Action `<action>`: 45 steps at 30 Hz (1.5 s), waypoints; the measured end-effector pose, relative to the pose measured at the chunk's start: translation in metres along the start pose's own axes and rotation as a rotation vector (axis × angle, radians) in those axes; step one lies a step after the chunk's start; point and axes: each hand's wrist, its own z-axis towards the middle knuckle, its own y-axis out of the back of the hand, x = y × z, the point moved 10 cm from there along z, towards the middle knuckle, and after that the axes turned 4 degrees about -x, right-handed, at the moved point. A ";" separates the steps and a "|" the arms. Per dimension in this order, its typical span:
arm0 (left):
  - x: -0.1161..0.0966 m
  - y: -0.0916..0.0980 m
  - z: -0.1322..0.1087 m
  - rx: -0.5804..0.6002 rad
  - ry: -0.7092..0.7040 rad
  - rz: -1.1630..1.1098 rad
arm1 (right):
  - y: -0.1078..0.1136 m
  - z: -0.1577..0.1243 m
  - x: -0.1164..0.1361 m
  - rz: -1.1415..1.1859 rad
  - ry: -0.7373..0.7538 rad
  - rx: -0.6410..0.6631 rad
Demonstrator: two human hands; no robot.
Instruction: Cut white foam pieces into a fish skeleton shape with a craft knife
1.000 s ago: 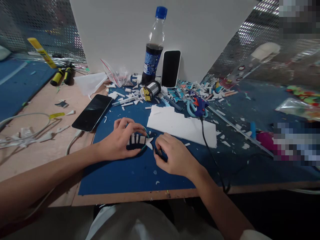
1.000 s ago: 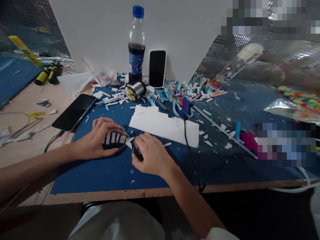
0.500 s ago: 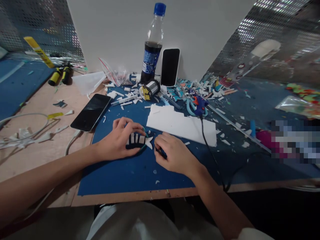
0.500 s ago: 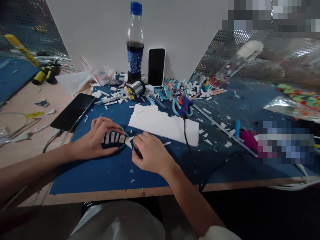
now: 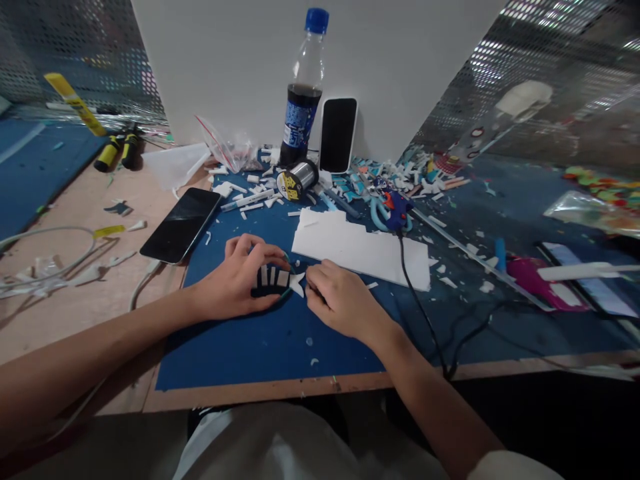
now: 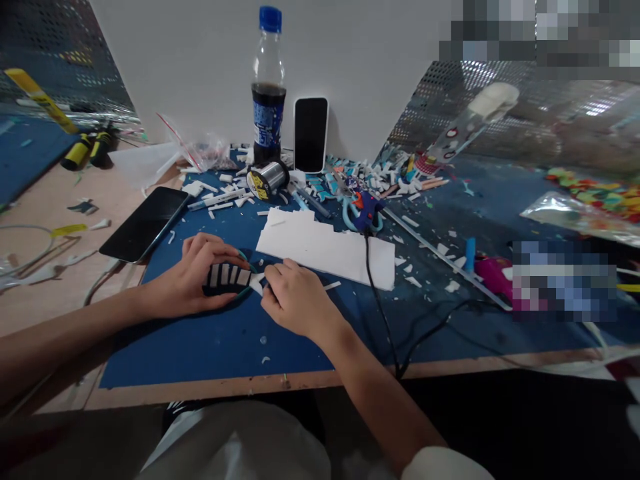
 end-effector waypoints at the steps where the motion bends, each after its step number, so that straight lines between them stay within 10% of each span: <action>1: 0.000 0.000 0.000 0.000 -0.001 -0.002 | 0.000 0.000 0.000 -0.009 -0.004 -0.002; 20: -0.001 0.007 -0.002 -0.042 -0.006 -0.011 | 0.029 -0.014 -0.003 0.146 0.049 -0.177; 45: 0.006 0.007 -0.007 -0.033 0.020 0.007 | 0.005 -0.011 -0.007 0.220 -0.055 -0.031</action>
